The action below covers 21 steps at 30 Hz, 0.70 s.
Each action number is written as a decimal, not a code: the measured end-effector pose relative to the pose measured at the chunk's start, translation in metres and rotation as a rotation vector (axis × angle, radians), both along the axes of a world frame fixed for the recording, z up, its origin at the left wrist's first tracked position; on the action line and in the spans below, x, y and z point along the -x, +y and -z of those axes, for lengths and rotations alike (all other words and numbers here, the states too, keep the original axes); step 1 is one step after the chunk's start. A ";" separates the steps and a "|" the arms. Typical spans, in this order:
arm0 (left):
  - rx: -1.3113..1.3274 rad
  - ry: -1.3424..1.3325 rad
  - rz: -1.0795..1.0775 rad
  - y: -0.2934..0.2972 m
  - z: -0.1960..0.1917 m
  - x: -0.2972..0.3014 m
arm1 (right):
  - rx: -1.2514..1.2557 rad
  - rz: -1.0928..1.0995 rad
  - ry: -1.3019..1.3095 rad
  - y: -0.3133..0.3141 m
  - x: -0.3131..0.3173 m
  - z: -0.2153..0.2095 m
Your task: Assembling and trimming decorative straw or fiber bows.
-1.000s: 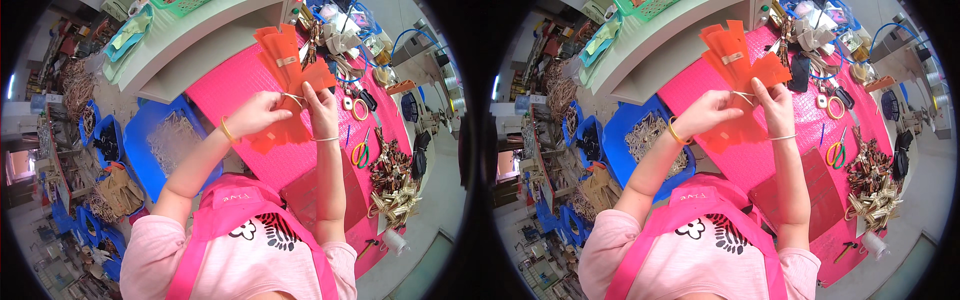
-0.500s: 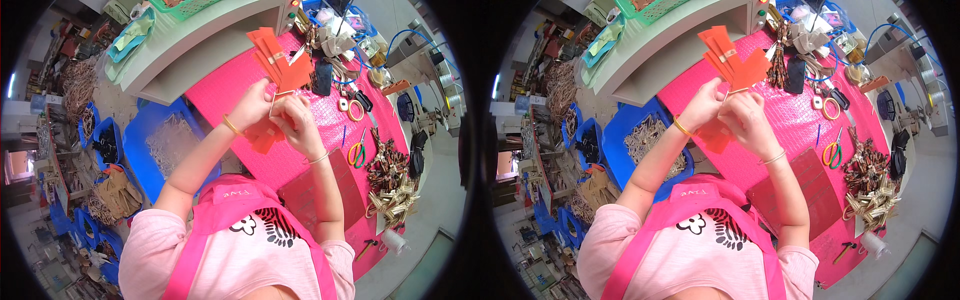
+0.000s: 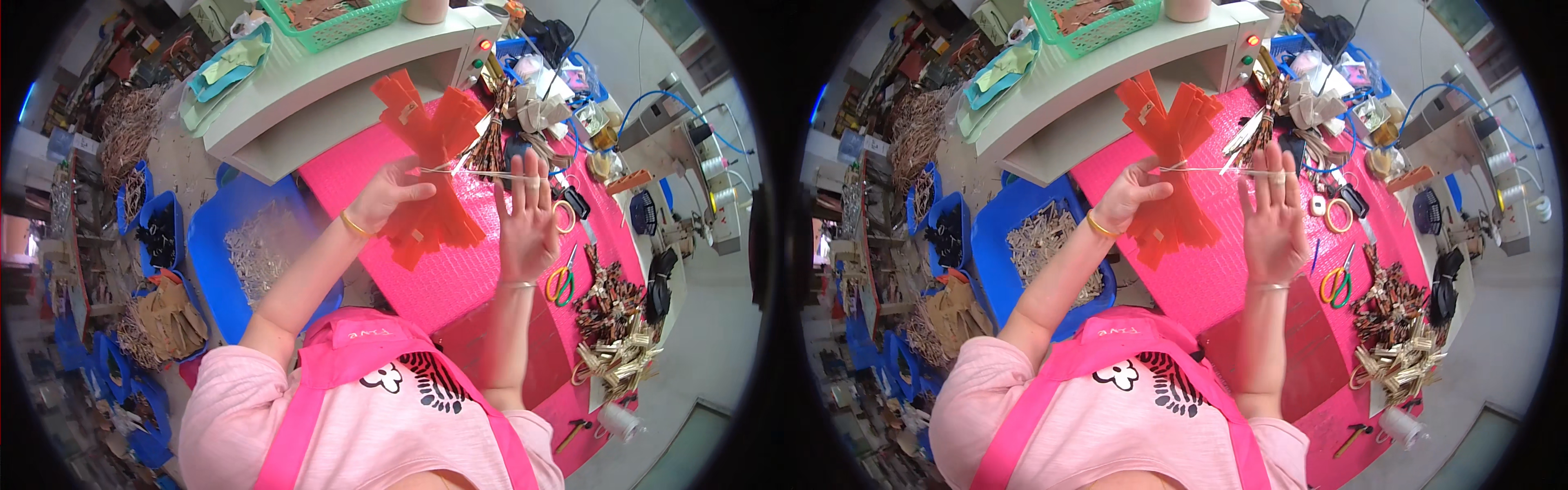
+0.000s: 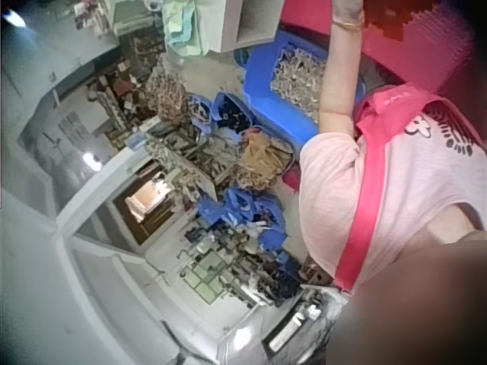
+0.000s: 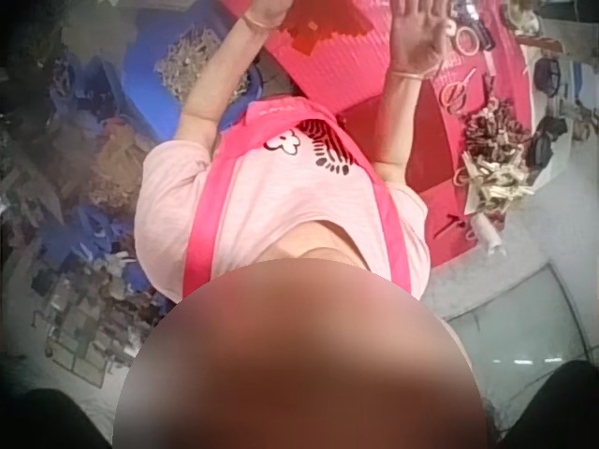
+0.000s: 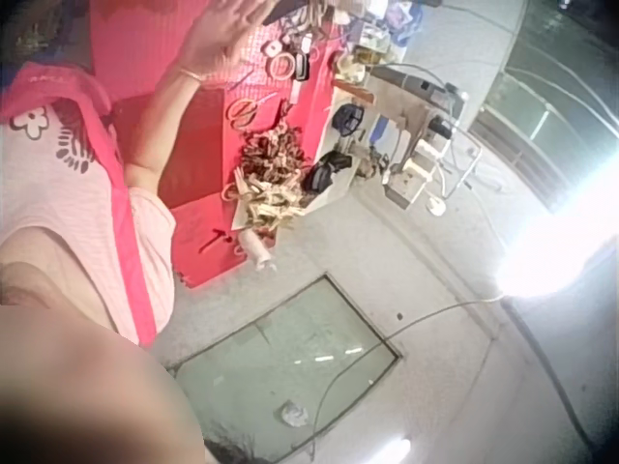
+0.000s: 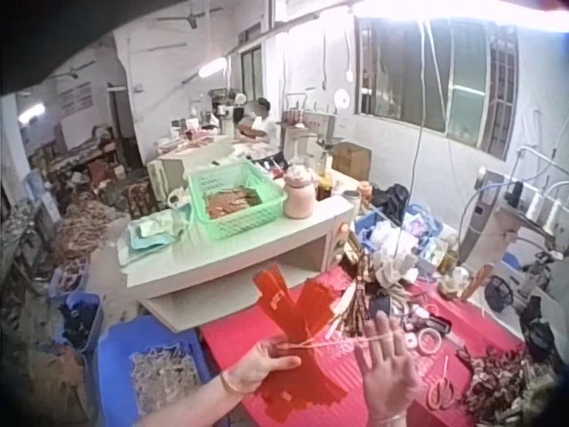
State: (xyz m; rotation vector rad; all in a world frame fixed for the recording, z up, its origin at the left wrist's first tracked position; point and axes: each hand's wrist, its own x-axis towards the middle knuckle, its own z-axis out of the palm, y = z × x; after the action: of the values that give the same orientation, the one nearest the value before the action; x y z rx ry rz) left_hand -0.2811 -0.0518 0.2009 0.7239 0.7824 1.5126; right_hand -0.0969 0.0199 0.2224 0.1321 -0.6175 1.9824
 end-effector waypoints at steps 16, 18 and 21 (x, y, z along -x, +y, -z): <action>-0.193 1.345 -0.417 -0.008 -0.022 -0.040 | -0.603 0.833 -1.074 0.005 0.011 0.001; -0.195 1.284 -0.614 -0.018 -0.036 -0.044 | -0.684 0.879 -1.219 -0.002 0.016 0.002; -0.300 1.311 -0.482 -0.010 -0.050 -0.063 | -0.964 1.082 -1.334 -0.019 0.033 0.007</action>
State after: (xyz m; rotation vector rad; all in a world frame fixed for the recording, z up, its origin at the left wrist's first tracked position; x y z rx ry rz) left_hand -0.2179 -0.0620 0.2508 1.9222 1.8004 1.4637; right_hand -0.1296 0.0012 0.2151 -0.8363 -1.9131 0.3635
